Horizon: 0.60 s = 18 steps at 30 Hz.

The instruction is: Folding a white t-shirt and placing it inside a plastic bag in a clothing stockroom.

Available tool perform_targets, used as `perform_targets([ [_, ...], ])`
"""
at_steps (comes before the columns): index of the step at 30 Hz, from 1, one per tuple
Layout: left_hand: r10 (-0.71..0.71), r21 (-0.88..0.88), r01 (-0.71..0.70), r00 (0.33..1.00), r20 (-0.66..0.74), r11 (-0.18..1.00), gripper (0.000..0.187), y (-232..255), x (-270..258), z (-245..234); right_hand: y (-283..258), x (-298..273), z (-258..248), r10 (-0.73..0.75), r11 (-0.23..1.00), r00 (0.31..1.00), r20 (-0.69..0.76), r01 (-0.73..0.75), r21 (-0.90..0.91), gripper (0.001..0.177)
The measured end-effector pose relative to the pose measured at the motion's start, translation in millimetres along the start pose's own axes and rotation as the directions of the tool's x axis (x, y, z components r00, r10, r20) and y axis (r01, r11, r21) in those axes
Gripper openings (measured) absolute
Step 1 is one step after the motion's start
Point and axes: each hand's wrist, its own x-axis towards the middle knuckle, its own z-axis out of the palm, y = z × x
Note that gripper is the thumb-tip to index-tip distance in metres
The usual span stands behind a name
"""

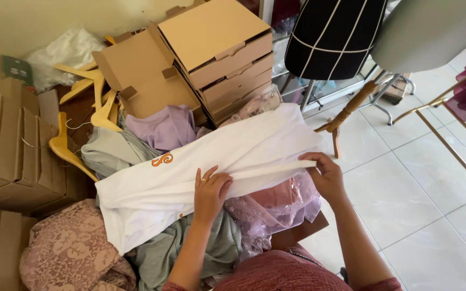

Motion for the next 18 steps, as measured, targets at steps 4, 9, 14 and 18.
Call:
perform_targets([
  [4, -0.054, -0.135, 0.051, 0.998, -0.024, 0.990, 0.004, -3.9, 10.2, -13.9, -41.2, 18.7, -1.6, 0.098, 0.988, 0.995, 0.014, -0.099, 0.115, 0.020],
  [9, -0.352, -0.225, 0.347, 0.936, 0.020, 0.910, 0.012, -28.3, 13.4, -28.5, -84.0, 53.0, 18.6, 0.034, 0.999, 0.999, 0.034, -0.034, -0.025, 0.014],
  [14, -0.402, -0.244, 0.427, 0.904, 0.149, 0.871, 0.033, -36.8, 15.1, -63.1, -23.8, 101.0, 33.1, -0.015, 0.973, 0.998, -0.066, 0.000, -0.233, 0.017],
  [18, -0.340, 0.002, 0.345, 0.924, 0.175, 0.939, 0.045, -77.1, -7.7, -71.1, 15.4, 120.3, 36.8, -0.069, 0.966, 0.993, -0.094, 0.043, -0.254, 0.024],
])
